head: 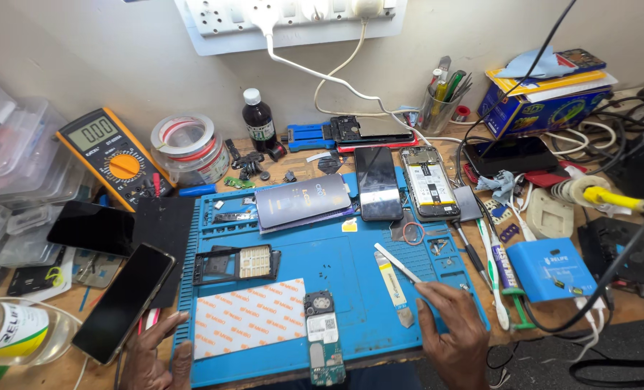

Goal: The person sits at a repair bench and probes a phone motherboard with multimeter test leads, checking readings on the meter. They then apply flux paste from a syringe onto the board held in a small vise and solder the board with a long soldering iron.

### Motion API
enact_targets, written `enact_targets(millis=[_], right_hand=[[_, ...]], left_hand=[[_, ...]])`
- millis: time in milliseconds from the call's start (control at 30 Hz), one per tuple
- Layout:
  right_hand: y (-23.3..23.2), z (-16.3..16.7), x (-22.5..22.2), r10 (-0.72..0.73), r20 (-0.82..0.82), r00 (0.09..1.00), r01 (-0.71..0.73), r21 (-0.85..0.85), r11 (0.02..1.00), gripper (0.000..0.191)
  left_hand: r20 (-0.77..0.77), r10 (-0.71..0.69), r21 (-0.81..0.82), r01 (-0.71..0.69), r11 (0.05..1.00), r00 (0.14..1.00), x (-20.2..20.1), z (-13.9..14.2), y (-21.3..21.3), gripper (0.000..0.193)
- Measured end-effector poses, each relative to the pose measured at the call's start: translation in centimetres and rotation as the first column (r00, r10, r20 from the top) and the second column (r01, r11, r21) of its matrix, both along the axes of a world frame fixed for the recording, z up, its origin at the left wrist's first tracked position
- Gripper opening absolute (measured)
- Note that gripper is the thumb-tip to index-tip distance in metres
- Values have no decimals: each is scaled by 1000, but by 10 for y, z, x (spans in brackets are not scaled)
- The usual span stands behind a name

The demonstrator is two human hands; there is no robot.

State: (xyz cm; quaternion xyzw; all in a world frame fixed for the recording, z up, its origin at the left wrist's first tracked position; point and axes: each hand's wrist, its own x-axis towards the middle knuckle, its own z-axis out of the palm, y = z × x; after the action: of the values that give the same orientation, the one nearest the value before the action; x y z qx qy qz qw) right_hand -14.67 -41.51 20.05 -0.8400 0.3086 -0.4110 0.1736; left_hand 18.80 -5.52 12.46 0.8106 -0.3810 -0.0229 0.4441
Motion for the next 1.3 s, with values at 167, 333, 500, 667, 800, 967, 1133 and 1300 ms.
enact_targets(millis=[167,333,500,667,800,967,1133,1300], right_hand=[[0,5,2,58,50,997,-60,39,997,30],[1,18,1,139,91,986,-143,35,989,29],[1,22,-1,148,113,983,-150,13,989,28],[1,19,1,98,107,989,-95,-26,995,28],[4,22,1,50,99,994,-46,-36,998,27],[7,28,2,3,121,993,-1,-18,1000,26],[7,21,4,-60,83,995,69,-114,991,25],[-1,-3,-10,-68,12,998,69,-112,991,22]], left_hand=[[-88,85,250,-61,966,993,18,-39,22,64],[19,126,234,-127,964,992,29,-47,20,57],[40,91,311,-99,945,995,46,-51,1,51],[81,63,329,-87,940,995,52,-58,7,45],[113,33,329,-68,942,993,58,-55,9,41],[241,-18,198,-31,980,970,11,-7,-10,36],[189,180,-330,-110,937,965,-74,52,-39,34],[110,127,-318,-86,944,986,-87,103,-56,33]])
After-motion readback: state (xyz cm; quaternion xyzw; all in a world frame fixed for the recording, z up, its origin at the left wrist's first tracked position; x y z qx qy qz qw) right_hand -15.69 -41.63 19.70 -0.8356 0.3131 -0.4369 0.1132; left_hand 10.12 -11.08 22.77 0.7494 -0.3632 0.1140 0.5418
